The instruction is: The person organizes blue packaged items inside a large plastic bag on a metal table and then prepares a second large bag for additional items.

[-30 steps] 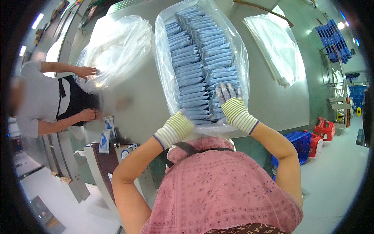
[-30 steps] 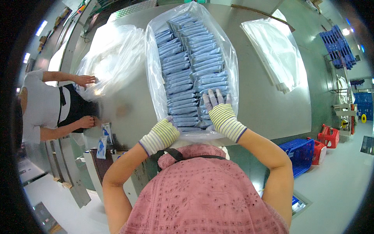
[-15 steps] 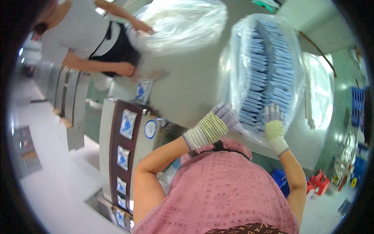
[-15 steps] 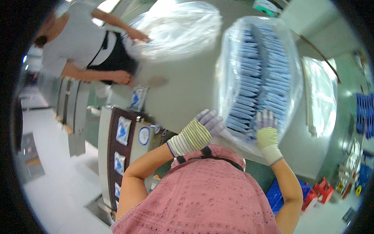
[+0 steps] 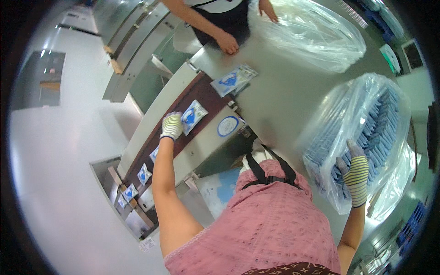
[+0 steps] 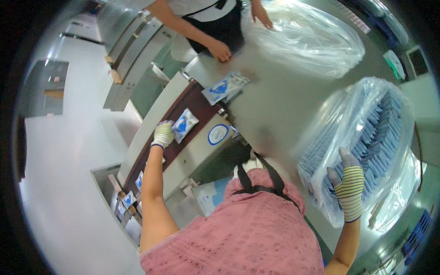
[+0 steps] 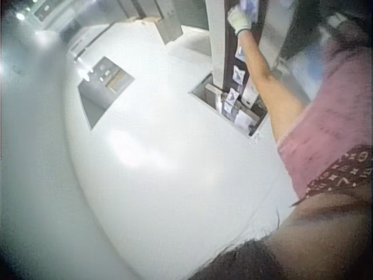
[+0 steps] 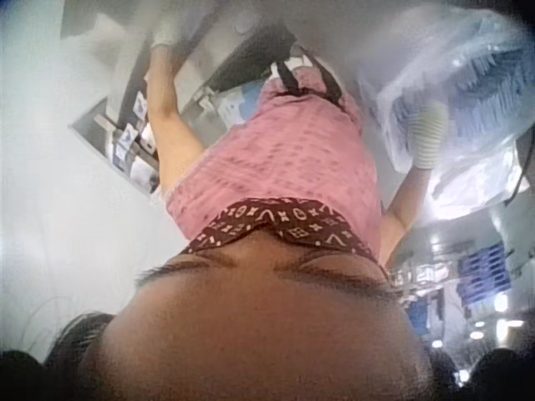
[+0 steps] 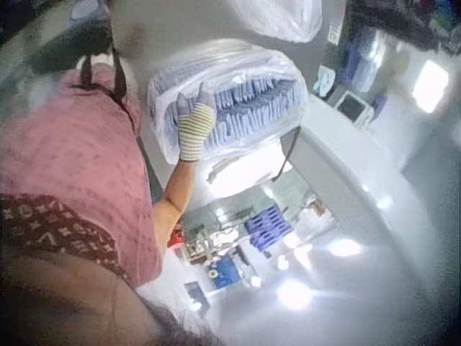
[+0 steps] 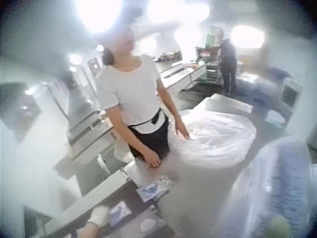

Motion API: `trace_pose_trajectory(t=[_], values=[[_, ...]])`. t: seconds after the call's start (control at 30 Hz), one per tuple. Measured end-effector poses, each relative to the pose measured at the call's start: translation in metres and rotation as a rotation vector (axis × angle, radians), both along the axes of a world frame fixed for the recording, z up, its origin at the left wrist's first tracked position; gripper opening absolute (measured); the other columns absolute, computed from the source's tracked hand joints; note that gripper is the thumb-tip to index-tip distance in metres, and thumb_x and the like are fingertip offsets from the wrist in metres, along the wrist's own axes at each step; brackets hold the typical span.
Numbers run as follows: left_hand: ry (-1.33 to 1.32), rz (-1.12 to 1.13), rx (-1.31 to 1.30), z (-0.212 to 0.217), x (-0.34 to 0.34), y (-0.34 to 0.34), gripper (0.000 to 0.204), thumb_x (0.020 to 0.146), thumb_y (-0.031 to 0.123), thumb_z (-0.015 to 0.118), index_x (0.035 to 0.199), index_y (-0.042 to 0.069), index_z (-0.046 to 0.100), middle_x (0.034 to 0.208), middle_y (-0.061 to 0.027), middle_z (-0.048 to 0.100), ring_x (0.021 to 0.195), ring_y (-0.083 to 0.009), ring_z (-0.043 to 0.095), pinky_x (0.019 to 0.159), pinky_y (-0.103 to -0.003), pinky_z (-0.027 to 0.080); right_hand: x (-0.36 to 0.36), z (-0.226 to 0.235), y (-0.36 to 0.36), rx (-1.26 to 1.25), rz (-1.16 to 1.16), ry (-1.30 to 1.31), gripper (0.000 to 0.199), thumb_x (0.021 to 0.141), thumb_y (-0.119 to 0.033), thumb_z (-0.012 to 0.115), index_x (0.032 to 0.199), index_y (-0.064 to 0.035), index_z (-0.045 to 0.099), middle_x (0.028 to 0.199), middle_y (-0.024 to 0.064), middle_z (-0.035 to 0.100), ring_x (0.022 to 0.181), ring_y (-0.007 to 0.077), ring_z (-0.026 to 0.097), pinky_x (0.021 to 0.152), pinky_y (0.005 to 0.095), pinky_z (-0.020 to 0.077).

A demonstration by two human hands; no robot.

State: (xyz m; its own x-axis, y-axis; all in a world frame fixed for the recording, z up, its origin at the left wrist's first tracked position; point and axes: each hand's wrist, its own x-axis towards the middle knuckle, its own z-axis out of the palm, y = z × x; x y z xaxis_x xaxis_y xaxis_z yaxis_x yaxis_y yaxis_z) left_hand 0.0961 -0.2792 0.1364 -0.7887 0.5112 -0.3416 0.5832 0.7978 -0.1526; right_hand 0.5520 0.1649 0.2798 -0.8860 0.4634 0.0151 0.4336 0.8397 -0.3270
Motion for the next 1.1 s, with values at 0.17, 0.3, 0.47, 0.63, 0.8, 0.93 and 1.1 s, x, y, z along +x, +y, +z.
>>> trace_pose_trajectory(t=[0.17,0.3,0.47,0.63,0.8,0.93,1.1], values=[[-0.197,0.475,-0.358,-0.011,-0.001,-0.124,0.051,0.072,0.022,0.073,0.118,0.007,0.056,0.126,-0.0176,0.057,0.116,-0.0338,0.056,0.096,-0.043,0.047,-0.029,-0.025,-0.001,-0.032,0.171,-0.030,0.059,0.075,-0.020,0.073,0.127,-0.0022,0.053,0.119,0.0182,0.059,0.111,0.0365,0.054,0.097,0.0440,0.0416],[-0.233,0.517,-0.200,-0.027,0.016,-0.118,0.085,0.056,0.028,0.086,0.129,0.010,0.046,0.129,-0.0179,0.050,0.122,-0.0349,0.049,0.100,-0.044,0.043,-0.042,-0.031,-0.007,-0.072,0.208,-0.081,0.057,0.077,-0.022,0.071,0.127,-0.0033,0.052,0.119,0.0185,0.059,0.110,0.0367,0.055,0.096,0.0439,0.0420],[-0.499,0.315,-0.025,-0.062,-0.020,-0.109,0.062,0.062,0.023,0.082,0.118,0.009,0.058,0.113,-0.0111,0.057,0.110,-0.0297,0.052,0.097,-0.042,0.043,-0.055,-0.032,-0.014,-0.105,0.236,-0.160,0.055,0.078,-0.024,0.070,0.126,-0.0037,0.053,0.120,0.0183,0.059,0.111,0.0358,0.055,0.095,0.0440,0.0427],[-0.953,0.372,0.878,-0.043,-0.050,0.071,0.043,0.076,0.004,0.074,0.115,0.006,0.055,0.104,-0.0004,0.059,0.096,-0.0138,0.056,0.088,-0.031,0.046,-0.045,-0.047,-0.029,-0.105,0.206,-0.177,0.053,0.078,-0.021,0.070,0.125,-0.0031,0.052,0.115,0.0182,0.060,0.105,0.0362,0.056,0.092,0.0443,0.0441],[-0.349,-0.120,0.332,-0.068,-0.094,0.208,0.072,0.074,0.052,0.072,0.124,0.004,0.052,0.127,-0.0163,0.056,0.109,-0.0330,0.055,0.097,-0.045,0.040,-0.035,-0.024,-0.040,-0.125,0.120,-0.182,0.053,0.078,-0.023,0.070,0.124,-0.0038,0.053,0.116,0.0162,0.059,0.104,0.0350,0.057,0.090,0.0437,0.0449],[-0.661,-0.160,0.279,-0.111,-0.104,0.250,0.064,0.079,0.053,0.068,0.117,0.003,0.057,0.120,-0.0138,0.059,0.097,-0.0297,0.058,0.088,-0.042,0.044,-0.015,0.009,-0.039,-0.110,0.016,-0.087,0.049,0.080,-0.023,0.069,0.123,-0.0058,0.053,0.114,0.0152,0.060,0.101,0.0342,0.059,0.087,0.0423,0.0463],[-0.628,-0.087,0.253,-0.112,-0.045,0.291,0.051,0.070,0.040,0.079,0.095,-0.002,0.063,0.096,-0.0189,0.067,0.085,-0.0292,0.063,0.079,-0.042,0.051,0.041,0.019,-0.040,-0.052,-0.323,0.042,0.043,0.082,-0.022,0.068,0.121,-0.0053,0.056,0.110,0.0160,0.062,0.099,0.0340,0.059,0.085,0.0429,0.0472]])
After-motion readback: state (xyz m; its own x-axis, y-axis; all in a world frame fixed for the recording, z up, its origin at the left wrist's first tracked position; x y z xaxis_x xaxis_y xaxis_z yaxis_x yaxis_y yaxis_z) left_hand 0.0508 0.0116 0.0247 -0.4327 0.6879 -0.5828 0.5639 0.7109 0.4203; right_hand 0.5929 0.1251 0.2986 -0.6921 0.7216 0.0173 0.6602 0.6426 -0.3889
